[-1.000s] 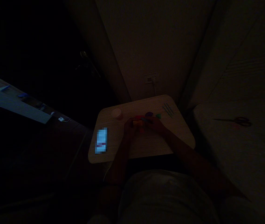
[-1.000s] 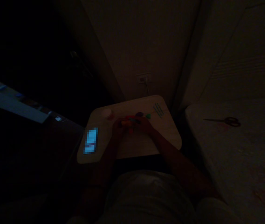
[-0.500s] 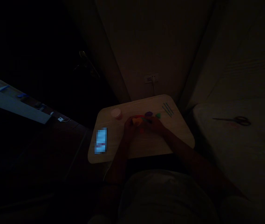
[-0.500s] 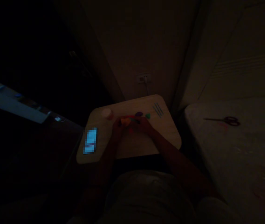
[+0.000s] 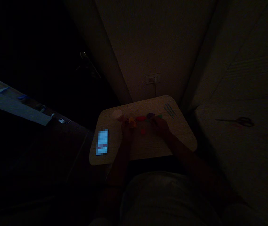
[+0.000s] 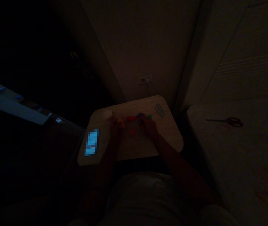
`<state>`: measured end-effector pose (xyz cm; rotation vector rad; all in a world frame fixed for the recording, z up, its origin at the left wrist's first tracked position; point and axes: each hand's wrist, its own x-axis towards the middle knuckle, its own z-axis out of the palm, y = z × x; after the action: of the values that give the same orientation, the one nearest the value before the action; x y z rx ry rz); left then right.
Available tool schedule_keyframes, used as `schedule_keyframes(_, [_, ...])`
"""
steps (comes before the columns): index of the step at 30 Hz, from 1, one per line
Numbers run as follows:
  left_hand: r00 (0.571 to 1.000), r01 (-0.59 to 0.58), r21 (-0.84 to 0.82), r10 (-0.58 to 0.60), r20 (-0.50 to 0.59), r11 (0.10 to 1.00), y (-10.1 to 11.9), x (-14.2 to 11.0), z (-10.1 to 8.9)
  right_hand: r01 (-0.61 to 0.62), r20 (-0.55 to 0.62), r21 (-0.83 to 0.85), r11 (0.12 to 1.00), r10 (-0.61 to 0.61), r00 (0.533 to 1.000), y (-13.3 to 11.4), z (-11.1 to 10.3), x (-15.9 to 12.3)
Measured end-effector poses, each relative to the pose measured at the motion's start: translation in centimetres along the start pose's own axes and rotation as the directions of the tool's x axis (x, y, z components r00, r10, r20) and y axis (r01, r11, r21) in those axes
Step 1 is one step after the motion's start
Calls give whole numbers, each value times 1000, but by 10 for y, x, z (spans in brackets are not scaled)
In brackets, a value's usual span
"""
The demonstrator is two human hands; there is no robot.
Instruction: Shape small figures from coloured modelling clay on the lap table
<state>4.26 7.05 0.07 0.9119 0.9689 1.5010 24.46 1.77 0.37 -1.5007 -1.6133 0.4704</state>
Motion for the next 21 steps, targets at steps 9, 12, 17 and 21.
schedule_keyframes(9, [1000, 13, 54, -13, -15, 998, 6, -4, 3, -71, -82, -173, 982, 58, 995, -2, -18, -29])
schedule_keyframes(12, [1000, -24, 96, 23, 6, 995, 8, -6, 4, -144, -127, -248, 958, 115, 985, -1, -20, -33])
schedule_keyframes(17, [999, -41, 176, 38, 22, 984, 8, -6, 4, -189, -162, -371, 909, 137, 977, -5, -20, -34])
schedule_keyframes(21, [999, -37, 172, 35, 13, 984, 8, -7, 5, -241, -194, -406, 882, 174, 965, -10, -20, -36])
